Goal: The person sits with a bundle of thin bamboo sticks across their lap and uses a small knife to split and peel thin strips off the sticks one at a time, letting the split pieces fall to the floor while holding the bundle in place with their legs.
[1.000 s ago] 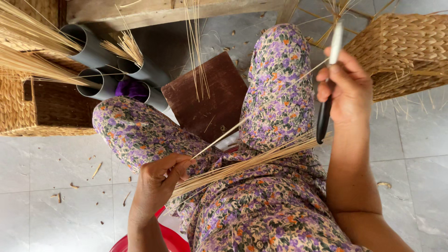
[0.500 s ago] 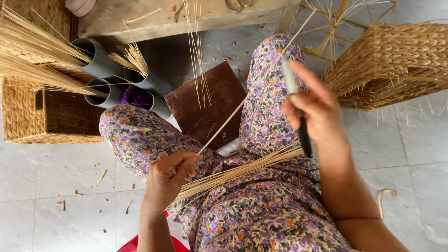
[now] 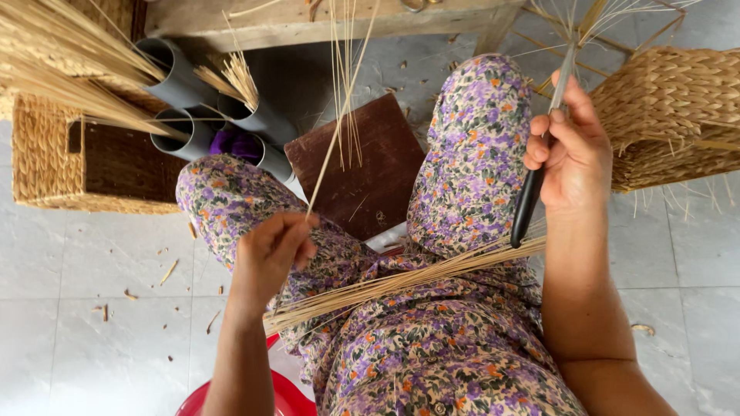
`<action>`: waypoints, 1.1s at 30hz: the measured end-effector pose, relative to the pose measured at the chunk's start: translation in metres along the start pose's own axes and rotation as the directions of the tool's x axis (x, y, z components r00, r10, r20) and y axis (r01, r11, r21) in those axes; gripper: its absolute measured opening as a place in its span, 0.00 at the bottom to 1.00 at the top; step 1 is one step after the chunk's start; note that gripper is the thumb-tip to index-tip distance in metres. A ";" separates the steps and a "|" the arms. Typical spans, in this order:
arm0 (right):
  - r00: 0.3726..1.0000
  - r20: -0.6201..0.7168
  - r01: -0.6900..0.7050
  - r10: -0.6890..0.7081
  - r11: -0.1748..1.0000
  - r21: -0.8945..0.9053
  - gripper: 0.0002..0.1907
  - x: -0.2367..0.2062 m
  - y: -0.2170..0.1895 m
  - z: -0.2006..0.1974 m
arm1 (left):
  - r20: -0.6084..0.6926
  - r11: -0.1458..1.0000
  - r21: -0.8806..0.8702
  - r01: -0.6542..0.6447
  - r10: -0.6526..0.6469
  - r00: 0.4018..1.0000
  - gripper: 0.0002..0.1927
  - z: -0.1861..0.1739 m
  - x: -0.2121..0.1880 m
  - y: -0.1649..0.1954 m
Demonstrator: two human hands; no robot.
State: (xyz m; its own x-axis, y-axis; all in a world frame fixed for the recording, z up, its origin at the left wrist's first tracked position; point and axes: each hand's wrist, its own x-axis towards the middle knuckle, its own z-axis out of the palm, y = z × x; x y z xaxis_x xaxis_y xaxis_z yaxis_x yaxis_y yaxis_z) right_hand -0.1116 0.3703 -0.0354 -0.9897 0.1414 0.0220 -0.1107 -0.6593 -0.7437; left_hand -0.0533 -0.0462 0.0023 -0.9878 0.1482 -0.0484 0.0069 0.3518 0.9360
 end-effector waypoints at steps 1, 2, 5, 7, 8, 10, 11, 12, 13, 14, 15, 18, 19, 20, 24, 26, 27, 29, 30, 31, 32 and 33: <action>1.000 0.017 -0.014 0.014 1.000 -0.010 0.25 0.003 0.001 0.005 | -0.005 1.000 0.002 -0.024 0.024 1.000 0.09 -0.002 0.011 0.001; 0.999 0.036 -0.025 0.026 0.999 -0.020 0.25 0.007 0.003 0.011 | 0.009 0.998 -0.007 0.059 -0.059 0.998 0.09 -0.004 0.023 0.001; 0.992 0.109 -0.060 0.063 0.998 -0.025 0.24 0.022 0.011 0.034 | 0.060 0.992 -0.016 0.124 -0.123 0.991 0.11 -0.005 0.074 -0.003; 0.982 0.158 -0.098 0.104 0.994 -0.047 0.23 0.036 0.020 0.050 | 0.074 0.996 -0.035 0.088 -0.085 0.994 0.10 0.000 0.116 -0.013; 0.976 0.183 -0.112 0.121 0.992 -0.060 0.23 0.045 0.026 0.058 | 0.053 0.996 -0.028 0.088 -0.087 0.995 0.09 0.005 0.141 -0.020; 0.969 0.179 -0.154 0.170 0.983 -0.098 0.22 0.065 0.039 0.073 | 0.014 0.992 -0.025 0.123 -0.123 0.992 0.07 0.015 0.186 -0.039; 0.965 0.177 -0.175 0.195 0.977 -0.118 0.21 0.073 0.046 0.079 | -0.008 0.988 -0.031 0.150 -0.151 0.989 0.06 0.019 0.206 -0.051; 0.958 0.172 -0.213 0.231 0.970 -0.115 0.21 0.079 0.054 0.085 | -0.033 0.987 0.029 0.160 -0.159 0.987 0.06 0.023 0.224 -0.063; 0.950 0.168 -0.249 0.265 0.962 -0.112 0.20 0.086 0.062 0.090 | -0.060 0.982 0.088 0.170 -0.165 0.984 0.07 0.028 0.241 -0.074; 0.939 0.163 -0.288 0.302 0.952 -0.108 0.20 0.092 0.068 0.094 | -0.088 0.972 0.147 0.184 -0.172 0.981 0.07 0.033 0.251 -0.086; 0.935 0.166 -0.293 0.314 0.946 -0.140 0.20 0.093 0.074 0.096 | -0.119 0.951 0.233 0.204 -0.180 0.976 0.08 0.038 0.258 -0.099; 0.924 0.169 -0.299 0.343 0.924 -0.238 0.19 0.089 0.084 0.097 | -0.165 0.870 0.424 0.254 -0.202 0.965 0.10 0.055 0.274 -0.123; 0.922 0.171 -0.295 0.348 0.915 -0.273 0.19 0.087 0.085 0.096 | -0.154 0.855 0.448 0.261 -0.214 0.965 0.11 0.062 0.277 -0.128; 0.919 0.176 -0.290 0.353 0.906 -0.308 0.19 0.086 0.085 0.096 | -0.145 0.839 0.474 0.268 -0.226 0.963 0.11 0.067 0.279 -0.132; 0.921 0.141 -0.297 0.363 0.889 -0.349 0.19 0.084 0.082 0.099 | -0.180 0.823 0.507 0.255 -0.189 0.965 0.10 0.079 0.284 -0.142; 0.922 0.130 -0.299 0.365 0.883 -0.361 0.19 0.084 0.079 0.101 | -0.194 0.817 0.493 0.299 -0.232 0.953 0.09 0.083 0.288 -0.147; 0.923 0.128 -0.298 0.364 0.883 -0.362 0.19 0.083 0.078 0.102 | -0.198 0.808 0.511 0.294 -0.223 0.955 0.09 0.086 0.290 -0.149; 0.923 0.124 -0.299 0.364 0.882 -0.363 0.19 0.083 0.077 0.104 | -0.207 0.788 0.545 0.287 -0.206 0.956 0.10 0.089 0.292 -0.153; 0.924 0.125 -0.299 0.362 0.885 -0.357 0.19 0.083 0.076 0.104 | -0.211 0.792 0.545 0.274 -0.187 0.959 0.11 0.089 0.292 -0.154; 0.924 0.123 -0.299 0.361 0.887 -0.352 0.19 0.082 0.076 0.103 | -0.213 0.796 0.546 0.262 -0.170 0.962 0.13 0.089 0.293 -0.154; 0.925 0.122 -0.301 0.361 0.889 -0.346 0.19 0.082 0.076 0.102 | -0.216 0.800 0.546 0.250 -0.154 0.964 0.15 0.089 0.292 -0.152; 0.924 0.124 -0.303 0.362 0.891 -0.339 0.19 0.082 0.075 0.100 | -0.228 0.808 0.549 0.214 -0.101 0.968 0.14 0.090 0.291 -0.148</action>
State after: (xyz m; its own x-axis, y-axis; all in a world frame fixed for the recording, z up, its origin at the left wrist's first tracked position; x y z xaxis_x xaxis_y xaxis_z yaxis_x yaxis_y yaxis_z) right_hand -0.2104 0.2580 -0.0225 -0.9658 -0.1994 -0.1656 0.2319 -0.3796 -0.8956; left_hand -0.3279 0.0277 -0.1813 -0.9927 -0.1031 -0.0618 -0.1201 0.8237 0.5542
